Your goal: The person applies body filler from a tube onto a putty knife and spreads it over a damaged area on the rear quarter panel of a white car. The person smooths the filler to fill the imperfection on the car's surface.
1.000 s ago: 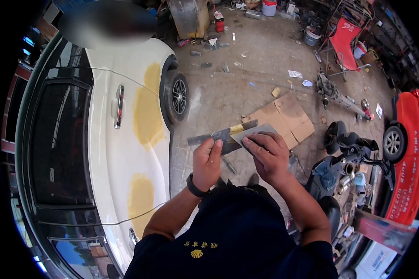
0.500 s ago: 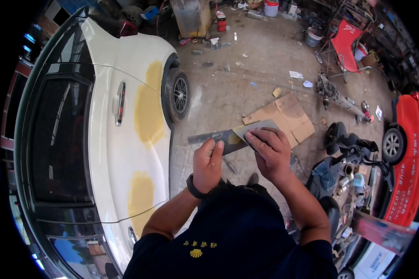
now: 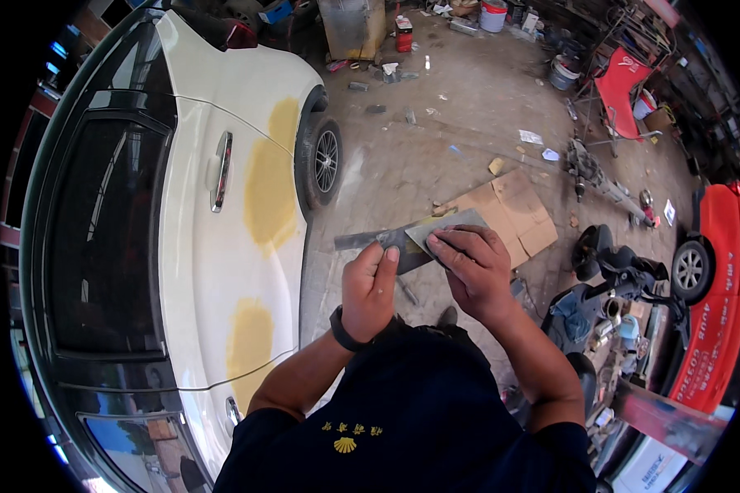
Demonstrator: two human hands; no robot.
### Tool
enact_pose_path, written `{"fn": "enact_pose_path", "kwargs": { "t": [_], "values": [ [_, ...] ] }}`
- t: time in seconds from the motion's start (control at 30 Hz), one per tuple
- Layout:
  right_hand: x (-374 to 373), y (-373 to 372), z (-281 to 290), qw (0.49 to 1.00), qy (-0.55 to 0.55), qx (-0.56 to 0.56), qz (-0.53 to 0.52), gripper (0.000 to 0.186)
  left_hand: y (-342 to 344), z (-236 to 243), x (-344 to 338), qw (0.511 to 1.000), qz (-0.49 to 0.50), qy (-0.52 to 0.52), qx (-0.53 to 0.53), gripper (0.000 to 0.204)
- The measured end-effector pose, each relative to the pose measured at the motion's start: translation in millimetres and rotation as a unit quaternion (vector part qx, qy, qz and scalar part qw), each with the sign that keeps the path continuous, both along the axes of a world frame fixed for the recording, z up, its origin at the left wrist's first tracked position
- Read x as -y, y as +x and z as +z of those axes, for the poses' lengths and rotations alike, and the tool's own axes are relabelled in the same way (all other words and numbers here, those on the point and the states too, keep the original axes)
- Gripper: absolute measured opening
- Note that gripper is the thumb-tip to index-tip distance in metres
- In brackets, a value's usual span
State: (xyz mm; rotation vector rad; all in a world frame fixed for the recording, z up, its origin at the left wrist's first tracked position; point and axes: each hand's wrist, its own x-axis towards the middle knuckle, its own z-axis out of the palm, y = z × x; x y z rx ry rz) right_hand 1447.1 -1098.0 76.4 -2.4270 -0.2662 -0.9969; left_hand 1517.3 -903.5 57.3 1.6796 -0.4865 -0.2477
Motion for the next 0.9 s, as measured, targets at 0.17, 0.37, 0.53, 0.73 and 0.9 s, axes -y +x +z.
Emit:
{"fn": "enact_pose_path", "kwargs": {
  "t": [0.17, 0.37, 0.53, 0.73, 0.9],
  "values": [
    [-7.8, 8.8, 24.4, 0.987, 0.113, -0.049, 0.1, 0.037, 23.5, -7.4, -20.9, 0.999, -0.013, -0.021, -0.032, 0.025],
    [10.2, 21.5, 8.2, 0.86, 0.4, -0.261, 0.179, 0.031, 50.3, -21.2, -36.5, 0.993, -0.029, -0.066, -0.093, 0.027],
    [35.5, 21.1, -35.5, 0.749, 0.617, -0.242, -0.015, 0.019, 74.2, -40.3, -26.2, 0.994, 0.016, -0.045, -0.094, 0.027],
    [41.0, 105.9, -85.2, 0.581, 0.791, -0.192, -0.008, 0.024, 106.4, -39.7, 17.5, 0.999, -0.01, 0.04, -0.015, 0.022],
    [86.4, 184.6, -112.4, 0.612, 0.733, -0.289, 0.064, 0.023, 154.8, -39.1, 83.2, 0.993, -0.03, 0.114, -0.03, 0.022]
  ]
}}
